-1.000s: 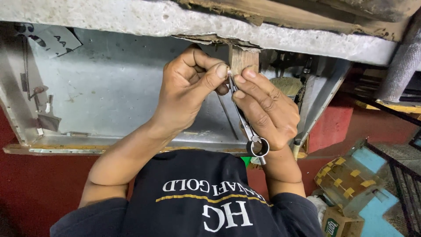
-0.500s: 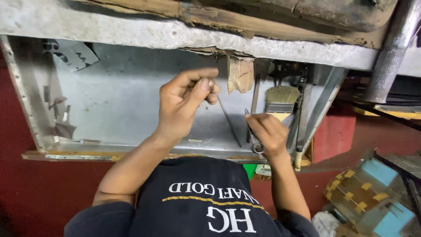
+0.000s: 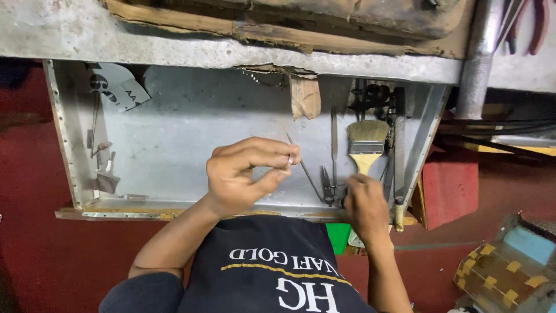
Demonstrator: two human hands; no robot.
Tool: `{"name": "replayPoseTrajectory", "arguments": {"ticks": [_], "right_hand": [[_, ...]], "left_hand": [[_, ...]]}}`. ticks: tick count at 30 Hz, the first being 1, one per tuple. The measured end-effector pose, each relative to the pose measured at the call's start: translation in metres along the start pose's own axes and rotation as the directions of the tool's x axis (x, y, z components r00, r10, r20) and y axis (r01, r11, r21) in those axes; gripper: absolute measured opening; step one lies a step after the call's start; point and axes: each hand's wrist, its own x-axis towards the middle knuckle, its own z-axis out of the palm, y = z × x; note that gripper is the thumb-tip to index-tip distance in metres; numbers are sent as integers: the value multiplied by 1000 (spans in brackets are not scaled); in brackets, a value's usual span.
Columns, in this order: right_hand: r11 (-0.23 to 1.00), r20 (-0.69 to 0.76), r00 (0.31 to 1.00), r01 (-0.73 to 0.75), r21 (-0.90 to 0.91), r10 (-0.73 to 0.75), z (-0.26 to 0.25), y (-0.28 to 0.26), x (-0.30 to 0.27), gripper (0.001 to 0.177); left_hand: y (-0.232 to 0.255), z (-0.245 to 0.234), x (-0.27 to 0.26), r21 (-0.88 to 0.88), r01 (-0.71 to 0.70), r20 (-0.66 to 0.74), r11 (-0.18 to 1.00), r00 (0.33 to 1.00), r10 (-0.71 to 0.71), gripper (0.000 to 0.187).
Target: The person uses a pair of pliers to adjust a small metal ring held against a wooden block. They repeatedly open and close the pliers to reshape the ring, then briefly use a brush to clean the work area before inspecting the ring again.
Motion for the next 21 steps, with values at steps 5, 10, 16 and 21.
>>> {"name": "replayPoseTrajectory", "arguments": {"ticks": [5, 10, 16, 21], "right_hand": [[917, -87, 928, -372, -144, 363, 24, 24, -22, 38], [813, -48, 828, -557, -170, 558, 33, 27, -26, 41], [881, -43, 887, -461, -105, 460, 12, 17, -19, 34], [882, -29, 890, -456, -119, 455, -1, 20, -21, 38]], "left_hand": [[7, 5, -2, 216, -175, 47, 960, 984, 169, 15], [10, 7, -1, 242, -278, 57, 929, 960, 273, 12], [1, 5, 1, 236, -304, 54, 923, 953, 300, 9], [2, 7, 6, 244, -340, 40, 908, 939, 340, 6]]}}
